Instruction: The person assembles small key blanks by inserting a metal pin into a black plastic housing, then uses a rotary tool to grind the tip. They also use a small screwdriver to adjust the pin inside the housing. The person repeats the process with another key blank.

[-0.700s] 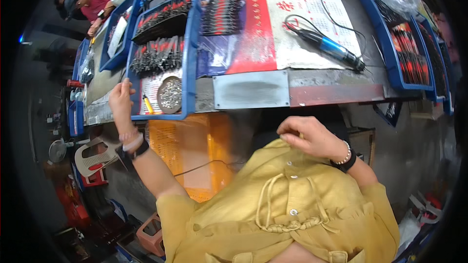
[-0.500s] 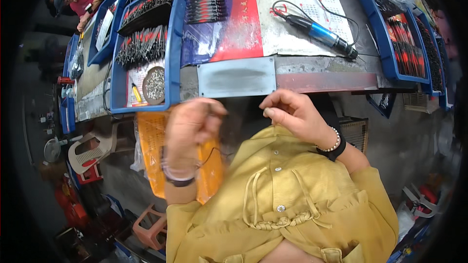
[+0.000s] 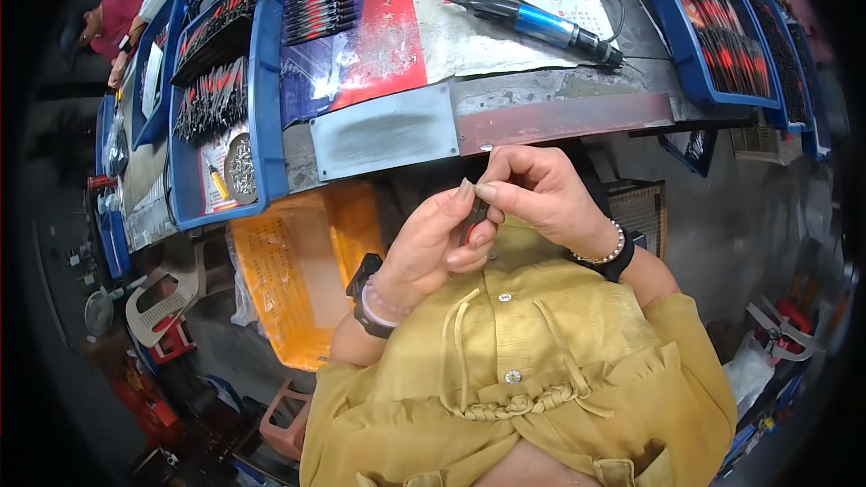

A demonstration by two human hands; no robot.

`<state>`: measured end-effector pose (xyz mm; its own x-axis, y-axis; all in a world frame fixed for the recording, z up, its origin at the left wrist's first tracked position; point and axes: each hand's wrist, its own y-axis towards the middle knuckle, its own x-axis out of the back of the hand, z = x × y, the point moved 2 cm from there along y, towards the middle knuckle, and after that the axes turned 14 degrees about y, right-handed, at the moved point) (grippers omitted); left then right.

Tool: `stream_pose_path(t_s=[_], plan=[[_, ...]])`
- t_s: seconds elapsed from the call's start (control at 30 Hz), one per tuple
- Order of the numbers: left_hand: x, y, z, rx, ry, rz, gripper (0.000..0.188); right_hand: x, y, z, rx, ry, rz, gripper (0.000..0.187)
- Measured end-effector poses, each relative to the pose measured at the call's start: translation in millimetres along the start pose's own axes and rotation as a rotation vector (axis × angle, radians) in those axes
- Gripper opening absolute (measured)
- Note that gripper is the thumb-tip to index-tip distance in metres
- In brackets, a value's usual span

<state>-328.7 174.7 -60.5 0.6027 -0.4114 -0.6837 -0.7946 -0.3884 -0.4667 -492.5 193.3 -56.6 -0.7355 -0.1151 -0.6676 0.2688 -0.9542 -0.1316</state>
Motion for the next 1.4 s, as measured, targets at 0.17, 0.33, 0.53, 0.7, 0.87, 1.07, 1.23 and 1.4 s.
stream_pose_path(t_s=[0.17,0.33,0.53,0.7,0.87,1.07,1.23,1.4], plan=[[1,3,5,-0.045,-0.141,0.029,0.041,2,5,-2,0.014,-0.128,-0.038,0.014],[3,2,4,-0.104,-0.048,-0.056,0.038,-2,10,-5,-0.011,-0.139,-0.045,0.015],[7,-1,1,-0.148,0.145,-0.18,0.033,-6,14,-4,-0.036,-0.062,-0.07,0.016],[7,0,1,-0.135,0.19,-0.221,0.033,-4,15,-3,-0.028,-0.059,-0.128,0.014],[3,4,-6,-0.142,0.21,-0.197,0.032,1,11,-2,-0.022,-0.041,-0.142,0.008],[-5,13,-8,-0.067,0.187,-0.171,0.037,6,8,9,0.026,-0.015,-0.144,0.015],[-13,15,-17,-0.136,0.304,-0.021,0.037,9,10,24,0.034,-0.013,-0.188,0.014],[-11,22,-23,-0.101,0.101,0.055,0.048,9,10,36,-0.098,0.054,-0.202,0.009]])
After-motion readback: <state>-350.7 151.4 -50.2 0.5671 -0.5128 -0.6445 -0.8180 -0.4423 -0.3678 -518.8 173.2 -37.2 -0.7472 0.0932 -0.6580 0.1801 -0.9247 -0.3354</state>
